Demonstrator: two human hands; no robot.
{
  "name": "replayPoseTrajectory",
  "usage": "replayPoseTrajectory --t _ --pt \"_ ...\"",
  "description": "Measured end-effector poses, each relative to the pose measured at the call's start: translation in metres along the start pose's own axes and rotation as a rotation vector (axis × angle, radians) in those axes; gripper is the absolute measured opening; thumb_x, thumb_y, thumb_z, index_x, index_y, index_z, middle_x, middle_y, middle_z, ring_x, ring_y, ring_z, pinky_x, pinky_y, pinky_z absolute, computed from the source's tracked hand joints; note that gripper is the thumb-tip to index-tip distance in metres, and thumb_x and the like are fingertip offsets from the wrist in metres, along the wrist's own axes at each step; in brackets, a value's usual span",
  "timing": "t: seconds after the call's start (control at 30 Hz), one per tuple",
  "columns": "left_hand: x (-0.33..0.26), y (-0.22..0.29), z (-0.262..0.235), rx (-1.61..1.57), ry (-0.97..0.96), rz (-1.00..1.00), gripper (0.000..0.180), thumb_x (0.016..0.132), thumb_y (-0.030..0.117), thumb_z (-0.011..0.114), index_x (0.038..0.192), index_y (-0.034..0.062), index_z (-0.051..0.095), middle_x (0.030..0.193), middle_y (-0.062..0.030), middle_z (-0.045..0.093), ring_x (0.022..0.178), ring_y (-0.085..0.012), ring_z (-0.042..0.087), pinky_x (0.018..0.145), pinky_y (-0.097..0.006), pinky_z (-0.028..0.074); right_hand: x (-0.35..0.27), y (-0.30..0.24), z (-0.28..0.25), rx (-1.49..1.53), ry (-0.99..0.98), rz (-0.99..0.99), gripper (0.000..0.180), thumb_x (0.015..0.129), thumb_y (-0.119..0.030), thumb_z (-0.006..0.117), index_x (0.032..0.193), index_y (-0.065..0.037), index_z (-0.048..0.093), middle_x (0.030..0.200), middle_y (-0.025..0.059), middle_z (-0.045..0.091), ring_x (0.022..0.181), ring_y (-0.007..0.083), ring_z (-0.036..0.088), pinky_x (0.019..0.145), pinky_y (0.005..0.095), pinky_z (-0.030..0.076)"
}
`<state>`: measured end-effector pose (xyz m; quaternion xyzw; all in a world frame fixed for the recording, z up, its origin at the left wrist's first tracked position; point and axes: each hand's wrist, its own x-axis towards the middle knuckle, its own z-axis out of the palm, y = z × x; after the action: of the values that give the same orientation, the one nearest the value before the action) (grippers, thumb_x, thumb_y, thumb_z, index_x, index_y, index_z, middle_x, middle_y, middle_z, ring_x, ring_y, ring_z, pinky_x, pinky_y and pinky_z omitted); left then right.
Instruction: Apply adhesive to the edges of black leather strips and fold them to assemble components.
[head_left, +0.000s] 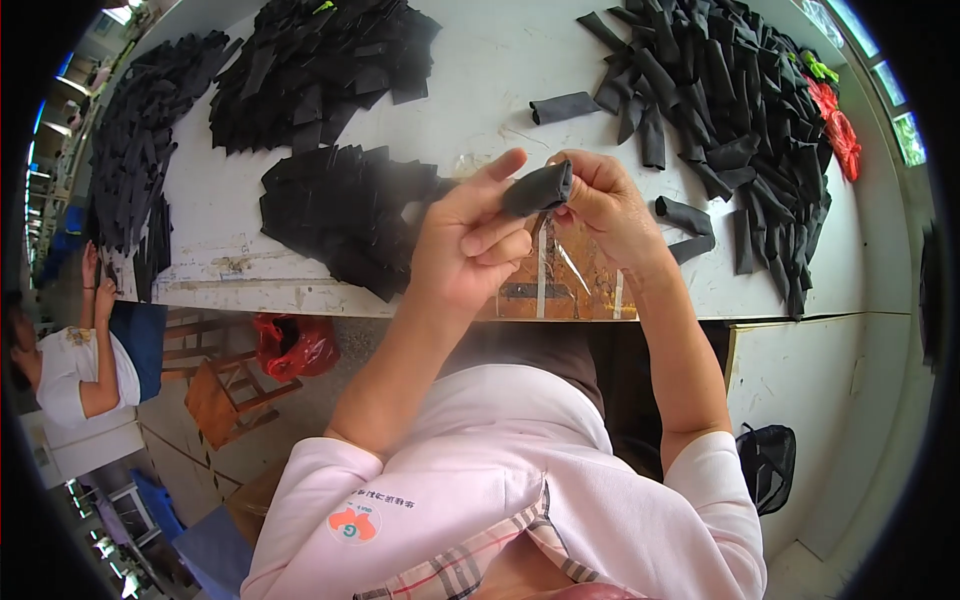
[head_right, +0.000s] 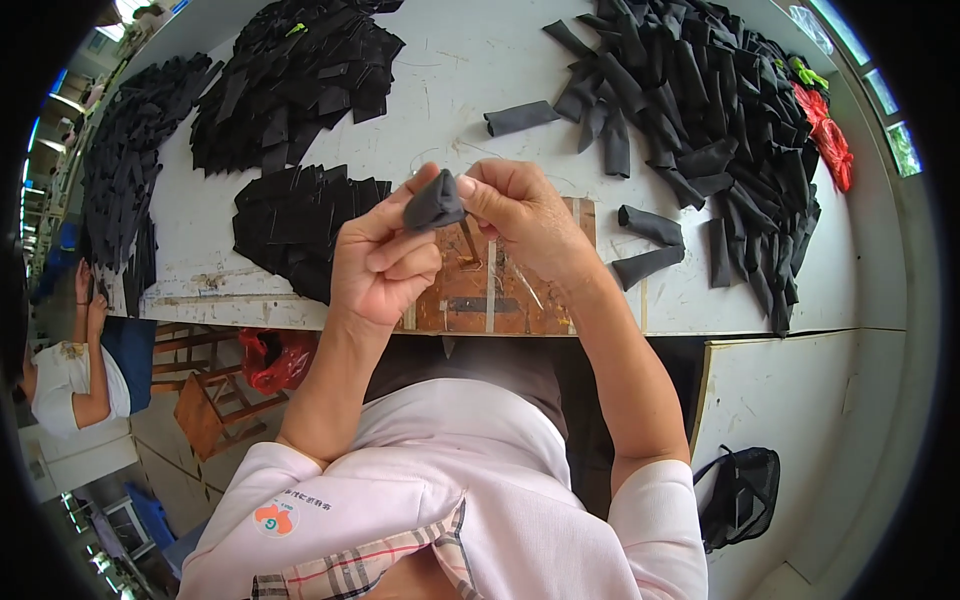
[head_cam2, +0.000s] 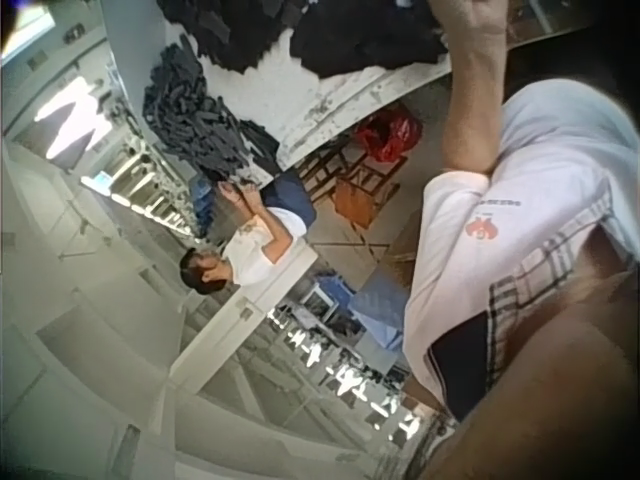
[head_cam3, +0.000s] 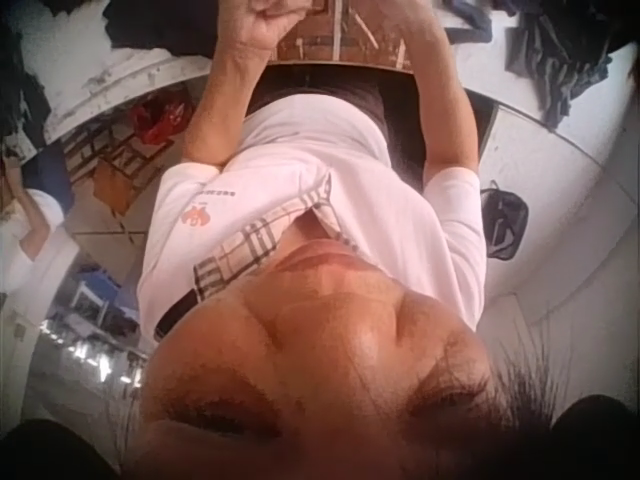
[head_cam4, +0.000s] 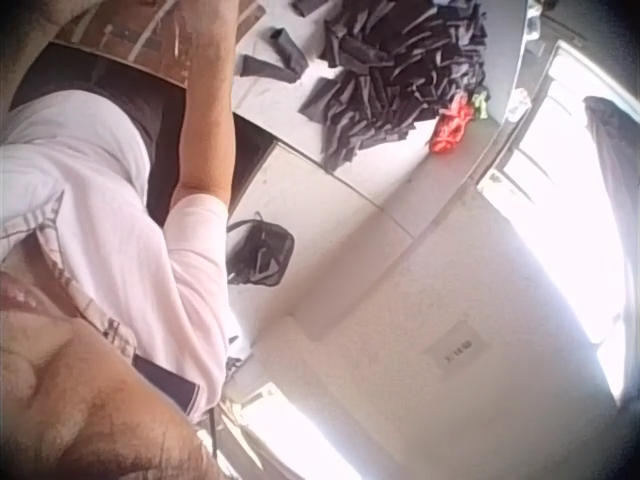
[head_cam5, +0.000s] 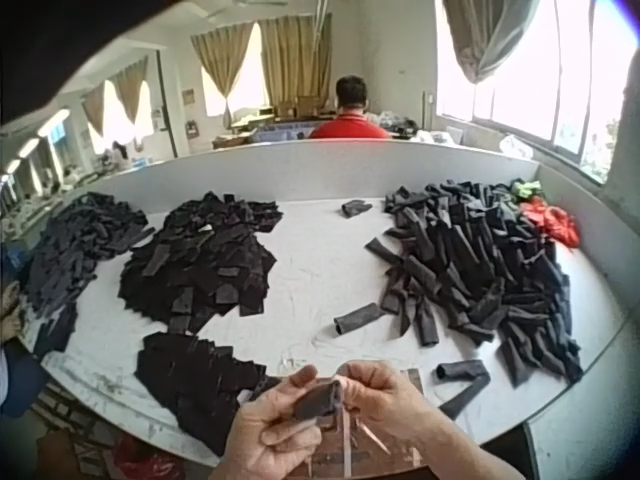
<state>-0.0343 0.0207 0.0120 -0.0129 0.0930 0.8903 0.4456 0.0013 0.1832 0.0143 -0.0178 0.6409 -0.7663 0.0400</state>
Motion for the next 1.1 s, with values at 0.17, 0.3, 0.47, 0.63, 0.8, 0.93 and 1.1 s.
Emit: replayPoseTrajectory --t 0.17,0.3,0.47,0.63,0.8,0.93,1.1 --pt "-0.006 -0.007 0.004 -0.238 -0.237 -0.089 0.025 0.086 0.009 0.048 0.11 0.0008 0.05 0.081 -0.0095 0.059 0.035 -0.0031 0.033 0.034 -0.016 0.024 0.004 -0.017 0.005 0.008 -0.064 -0.033 0.032 0.086 -0.03 0.054 0.072 -0.001 0.055 0.06 -0.0023 0.046 0.056 0.0056 0.041 0.051 0.0197 0.036" --pt "-0.01 -0.014 -0.001 0.432 0.1 0.095 0.03 0.081 0.012 0.059 0.106 -0.0022 0.047 0.075 -0.0023 0.055 0.047 -0.0047 0.045 0.042 -0.018 0.036 -0.005 0.018 -0.005 0.217 -0.094 0.071 0.029 0.088 -0.028 0.051 0.074 -0.003 0.054 0.063 -0.0019 0.047 0.057 0.0064 0.043 0.054 0.0211 0.038" --pt "0.003 -0.003 0.012 1.636 -0.054 0.863 0.023 0.082 0.005 0.057 0.105 0.0044 0.054 0.081 -0.0053 0.058 0.075 -0.0123 0.056 0.063 -0.023 0.046 -0.014 -0.002 -0.002 -0.24 0.189 -0.026 0.032 0.089 -0.031 0.048 0.078 -0.002 0.054 0.065 0.001 0.051 0.06 0.0087 0.046 0.056 0.0223 0.038" --pt "0.001 -0.01 0.017 1.547 -0.091 0.856 0.015 0.084 0.006 0.055 0.098 0.0016 0.054 0.083 -0.0053 0.059 0.076 -0.0105 0.054 0.065 -0.021 0.043 -0.026 -0.036 0.007 -0.622 0.189 -0.517 0.03 0.084 -0.029 0.053 0.075 -0.001 0.052 0.069 0.0057 0.052 0.061 0.0189 0.05 0.053 0.0306 0.04" --pt "-0.01 -0.026 -0.003 1.288 0.075 0.987 0.01 0.086 0.008 0.053 0.092 -0.0002 0.053 0.084 -0.0032 0.057 0.077 -0.0065 0.05 0.07 -0.019 0.041 -0.018 -0.021 0.009 -1.249 0.072 -0.501 0.025 0.076 -0.02 0.06 0.067 -0.002 0.046 0.062 0.0071 0.05 0.06 0.026 0.052 0.05 0.0353 0.04" --pt "-0.004 -0.027 -0.011 1.149 0.108 0.781 0.013 0.086 0.009 0.053 0.096 0.0006 0.054 0.09 -0.005 0.057 0.08 -0.0088 0.053 0.074 -0.02 0.042 -0.023 -0.001 0.007 -1.067 0.151 -0.495 0.02 0.076 -0.018 0.061 0.069 -0.003 0.05 0.059 0.0073 0.049 0.054 0.0262 0.051 0.048 0.0364 0.039" --pt "0.006 -0.009 0.017 1.133 -0.063 0.532 0.015 0.084 0.011 0.055 0.092 0.0002 0.061 0.089 -0.0102 0.062 0.08 -0.0149 0.057 0.082 -0.031 0.043 -0.022 -0.014 0.006 -1.154 0.14 -0.497 0.022 0.076 -0.022 0.061 0.069 -0.004 0.052 0.059 0.0073 0.048 0.055 0.025 0.051 0.047 0.0363 0.038"
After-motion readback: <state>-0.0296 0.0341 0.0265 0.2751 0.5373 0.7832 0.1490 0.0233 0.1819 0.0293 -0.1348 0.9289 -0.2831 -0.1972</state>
